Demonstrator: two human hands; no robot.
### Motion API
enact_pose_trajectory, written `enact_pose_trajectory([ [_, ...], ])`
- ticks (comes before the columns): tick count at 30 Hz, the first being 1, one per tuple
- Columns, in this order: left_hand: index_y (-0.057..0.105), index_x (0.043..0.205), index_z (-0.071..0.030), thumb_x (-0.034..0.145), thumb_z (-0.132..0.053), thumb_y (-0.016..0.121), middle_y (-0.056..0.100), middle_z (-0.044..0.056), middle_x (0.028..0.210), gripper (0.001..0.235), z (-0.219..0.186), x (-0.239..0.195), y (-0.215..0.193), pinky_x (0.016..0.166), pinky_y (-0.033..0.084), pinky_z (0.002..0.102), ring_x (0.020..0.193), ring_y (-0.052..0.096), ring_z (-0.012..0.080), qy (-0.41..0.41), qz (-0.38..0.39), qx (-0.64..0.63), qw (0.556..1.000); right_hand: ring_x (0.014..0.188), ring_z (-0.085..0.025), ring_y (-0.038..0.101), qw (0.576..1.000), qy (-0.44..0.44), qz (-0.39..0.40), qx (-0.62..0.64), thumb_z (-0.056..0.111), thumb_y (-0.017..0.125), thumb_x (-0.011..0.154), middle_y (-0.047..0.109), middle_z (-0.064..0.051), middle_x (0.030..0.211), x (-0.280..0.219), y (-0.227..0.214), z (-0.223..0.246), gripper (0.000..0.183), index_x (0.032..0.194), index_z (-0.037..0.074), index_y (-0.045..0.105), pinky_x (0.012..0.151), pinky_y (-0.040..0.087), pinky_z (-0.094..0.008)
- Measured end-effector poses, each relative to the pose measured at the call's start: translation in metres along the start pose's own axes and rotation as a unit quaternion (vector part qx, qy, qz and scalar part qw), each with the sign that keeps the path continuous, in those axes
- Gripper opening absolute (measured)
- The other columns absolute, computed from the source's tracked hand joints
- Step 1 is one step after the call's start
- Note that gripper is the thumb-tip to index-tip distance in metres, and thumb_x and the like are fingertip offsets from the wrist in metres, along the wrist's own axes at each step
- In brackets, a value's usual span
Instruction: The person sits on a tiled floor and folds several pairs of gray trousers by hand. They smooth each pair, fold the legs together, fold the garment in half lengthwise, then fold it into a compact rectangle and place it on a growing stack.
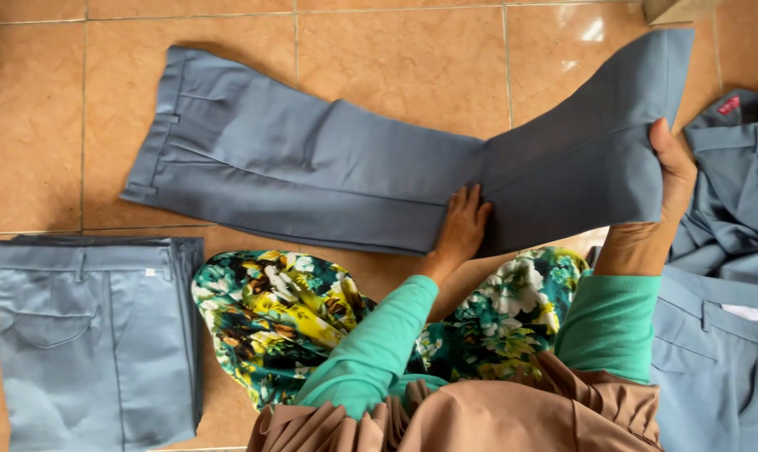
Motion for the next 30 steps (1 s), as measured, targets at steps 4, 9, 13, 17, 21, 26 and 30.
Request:
enact_pose_trajectory([
  [4,0.029,0.159,-0.007,0.106,-0.045,0.033,0.024,0.032,0.161,0.065,-0.03,0.012,0.043,0.122,0.018,0.055,0.149,0.018,0.0528,-0.031,0.145,-0.044,0.988,0.092,-0.021,0.074,0.997,0.018,-0.016,-0.071,0.015,0.082,0.077,0.076,-0.011,0.101,0.002,0.01,-0.008,0.045,0.118,-0.001,0.071,0.094,0.062,-0.03],
  [9,0.054,0.149,-0.028,0.104,-0.062,0.045,0.062,0.006,0.145,0.057,0.045,0.048,0.099,0.116,0.046,0.045,0.133,0.059,0.0304,-0.047,0.175,-0.064,0.981,0.131,-0.033,0.066,0.971,0.107,0.115,-0.182,0.019,0.073,0.094,0.064,-0.011,0.144,0.053,-0.039,-0.121,0.061,0.151,0.026,0.053,0.112,0.051,-0.054],
  [13,0.062,0.14,-0.011,0.104,-0.06,0.055,0.063,0.019,0.129,0.061,0.125,0.043,0.011,0.1,0.048,0.052,0.117,0.061,0.0368,-0.257,0.058,-0.499,0.826,0.117,-0.028,0.062,0.939,0.109,0.123,-0.302,0.013,0.08,0.089,0.061,-0.015,0.134,-0.002,0.044,-0.196,0.069,0.151,0.02,0.05,0.098,0.055,-0.044],
  [17,0.025,0.161,-0.002,0.084,-0.079,0.061,0.032,0.028,0.161,0.115,0.076,-0.02,-0.195,0.126,0.026,0.05,0.149,0.035,0.0384,-0.469,-0.116,-0.489,0.726,0.085,-0.026,0.069,0.902,0.227,0.193,-0.311,0.006,0.078,0.09,0.062,-0.011,0.099,-0.032,0.055,-0.284,0.073,0.155,0.014,0.045,0.069,0.066,-0.046],
  [21,0.04,0.152,0.007,0.083,-0.059,0.08,0.045,0.031,0.152,0.103,0.106,-0.018,-0.226,0.118,0.039,0.05,0.143,0.042,0.0418,-0.411,-0.096,-0.408,0.81,0.084,-0.026,0.07,0.899,0.171,0.186,-0.358,0.007,0.076,0.092,0.064,-0.014,0.1,-0.013,0.008,-0.296,0.059,0.147,0.008,0.055,0.067,0.067,-0.045],
  [26,0.062,0.139,-0.004,0.085,-0.033,0.08,0.066,0.025,0.131,0.064,0.168,-0.003,-0.202,0.104,0.053,0.045,0.126,0.061,0.0367,-0.282,-0.05,-0.101,0.953,0.094,-0.029,0.07,0.799,-0.07,0.063,-0.594,0.012,0.065,0.098,0.069,-0.017,0.103,0.016,-0.062,-0.232,0.037,0.134,0.011,0.068,0.078,0.06,-0.045],
  [30,0.061,0.142,-0.017,0.089,-0.04,0.073,0.069,0.019,0.128,0.058,0.205,-0.017,-0.196,0.097,0.058,0.044,0.12,0.067,0.0339,-0.327,-0.037,0.021,0.944,0.093,-0.031,0.069,0.752,-0.1,-0.011,-0.651,0.02,0.065,0.096,0.07,-0.014,0.097,0.027,-0.134,-0.234,0.034,0.13,0.019,0.072,0.083,0.055,-0.047],
])
Point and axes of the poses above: each hand's wrist, its own x-axis towards the middle knuckle, its own y-axis out of the palm, z = x × y, the point moved 7 cm from there along x, towards the middle knuckle
